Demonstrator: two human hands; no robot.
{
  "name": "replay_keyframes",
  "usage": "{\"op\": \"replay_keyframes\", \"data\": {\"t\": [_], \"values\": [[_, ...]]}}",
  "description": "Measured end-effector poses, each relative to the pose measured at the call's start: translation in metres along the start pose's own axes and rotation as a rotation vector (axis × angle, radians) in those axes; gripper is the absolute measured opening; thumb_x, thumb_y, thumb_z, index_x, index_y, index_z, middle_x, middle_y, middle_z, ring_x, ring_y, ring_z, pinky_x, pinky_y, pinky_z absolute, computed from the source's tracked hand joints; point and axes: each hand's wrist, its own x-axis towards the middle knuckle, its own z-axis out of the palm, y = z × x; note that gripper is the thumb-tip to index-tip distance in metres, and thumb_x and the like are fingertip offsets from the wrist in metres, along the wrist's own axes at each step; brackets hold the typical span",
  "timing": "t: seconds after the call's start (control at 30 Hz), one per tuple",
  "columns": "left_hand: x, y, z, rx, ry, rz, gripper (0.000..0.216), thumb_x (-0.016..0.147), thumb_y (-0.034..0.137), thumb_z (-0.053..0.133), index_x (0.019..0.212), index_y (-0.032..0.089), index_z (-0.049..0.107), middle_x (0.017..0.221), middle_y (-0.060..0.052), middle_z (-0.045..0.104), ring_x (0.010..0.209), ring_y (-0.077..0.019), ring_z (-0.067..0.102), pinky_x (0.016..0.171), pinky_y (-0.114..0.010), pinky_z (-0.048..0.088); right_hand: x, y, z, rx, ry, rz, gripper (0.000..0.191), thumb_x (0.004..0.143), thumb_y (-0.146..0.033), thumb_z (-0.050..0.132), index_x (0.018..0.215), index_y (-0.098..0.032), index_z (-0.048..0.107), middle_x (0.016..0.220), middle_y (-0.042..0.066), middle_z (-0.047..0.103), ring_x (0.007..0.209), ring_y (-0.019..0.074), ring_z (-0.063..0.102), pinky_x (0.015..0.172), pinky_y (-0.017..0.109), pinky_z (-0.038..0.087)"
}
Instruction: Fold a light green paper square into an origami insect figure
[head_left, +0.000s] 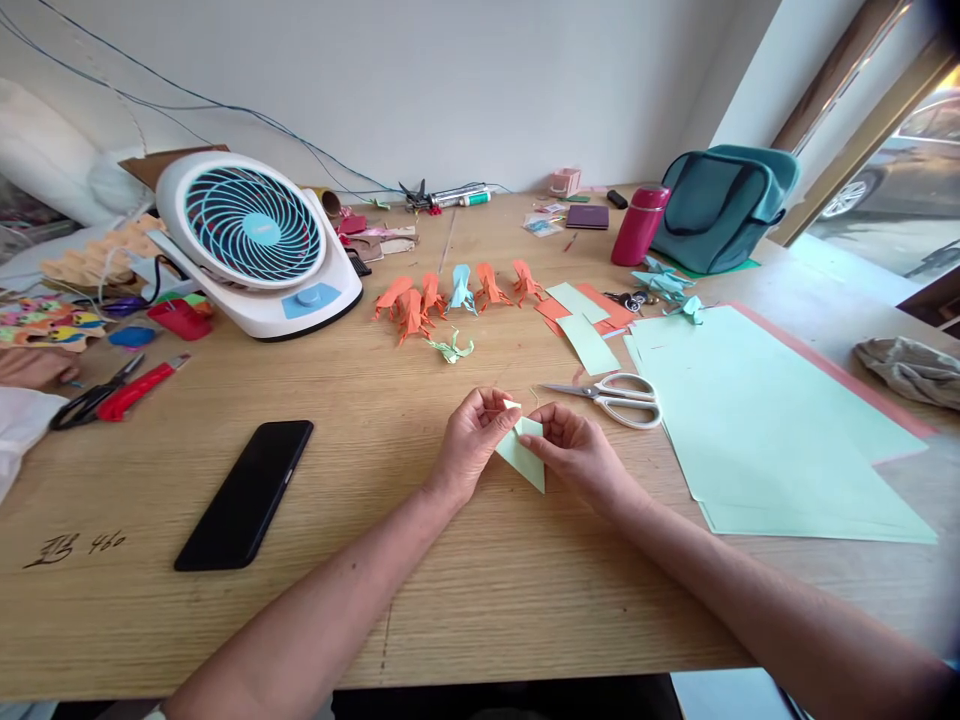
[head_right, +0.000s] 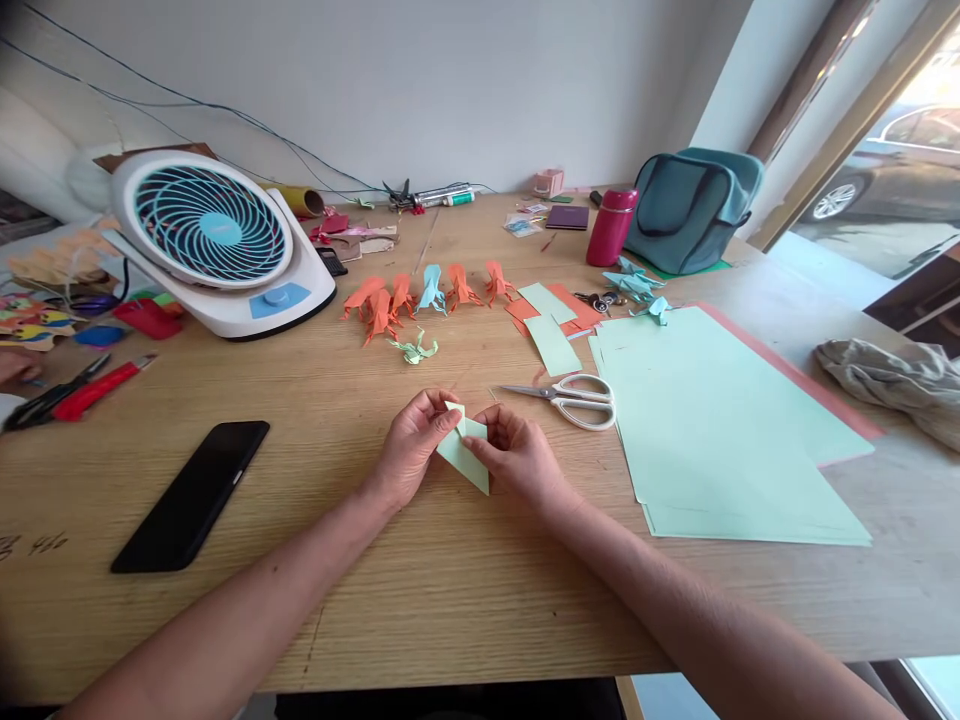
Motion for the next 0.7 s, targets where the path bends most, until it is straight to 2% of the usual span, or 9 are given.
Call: {"op": "replay_keyframes", "data": {"t": [0.17, 0.3, 0.37, 0.47, 0.7], "values": [[0.000, 0.001, -0.001, 0.088, -0.051, 0.000, 0.034, 0.069, 0.039, 0.084, 0.081, 0.016, 0.062, 0.078, 0.002, 0.062, 0.074, -0.0110, 0.055, 0.072, -0.023, 0.043, -0.001, -0.003, -0.005, -0.004, 0.046, -0.034, 0.047, 0.069, -0.059, 0.081, 0.086, -0.022, 0.057, 0.077, -0.001, 0.061, 0.066, 0.0136, 0.056, 0.059, 0.027, 0.046], [-0.001, -0.002, 0.000, 0.051, -0.054, -0.014, 0.031, 0.069, 0.037, 0.084, 0.078, 0.016, 0.062, 0.078, 0.002, 0.062, 0.074, -0.0110, 0.055, 0.073, -0.023, 0.043, -0.004, -0.011, -0.005, -0.013, -0.016, -0.022, 0.049, 0.073, -0.061, 0.077, 0.096, -0.021, 0.061, 0.086, 0.002, 0.064, 0.071, 0.0141, 0.058, 0.062, 0.027, 0.048], [-0.001, -0.003, 0.000, 0.005, -0.057, -0.015, 0.030, 0.069, 0.035, 0.084, 0.077, 0.016, 0.062, 0.078, 0.003, 0.062, 0.074, -0.0103, 0.054, 0.073, -0.023, 0.043, -0.005, -0.014, -0.006, -0.071, -0.052, 0.005, 0.047, 0.078, -0.061, 0.073, 0.096, -0.019, 0.062, 0.080, 0.000, 0.061, 0.066, 0.0124, 0.053, 0.057, 0.025, 0.043], [-0.001, -0.003, 0.000, -0.023, -0.067, -0.009, 0.030, 0.069, 0.034, 0.084, 0.076, 0.016, 0.061, 0.077, 0.003, 0.061, 0.074, -0.0096, 0.052, 0.074, -0.022, 0.042, -0.005, -0.014, -0.007, -0.154, -0.069, 0.014, 0.048, 0.080, -0.064, 0.068, 0.085, -0.017, 0.062, 0.068, -0.003, 0.051, 0.059, 0.0100, 0.043, 0.053, 0.024, 0.034], [-0.003, -0.002, -0.001, 0.034, -0.049, -0.013, 0.033, 0.069, 0.037, 0.084, 0.078, 0.017, 0.059, 0.076, 0.004, 0.058, 0.071, -0.0096, 0.050, 0.070, -0.022, 0.041, -0.006, -0.003, -0.006, -0.149, -0.003, 0.008, 0.048, 0.078, -0.065, 0.070, 0.076, -0.019, 0.054, 0.062, -0.005, 0.046, 0.055, 0.0098, 0.039, 0.049, 0.024, 0.029]]}}
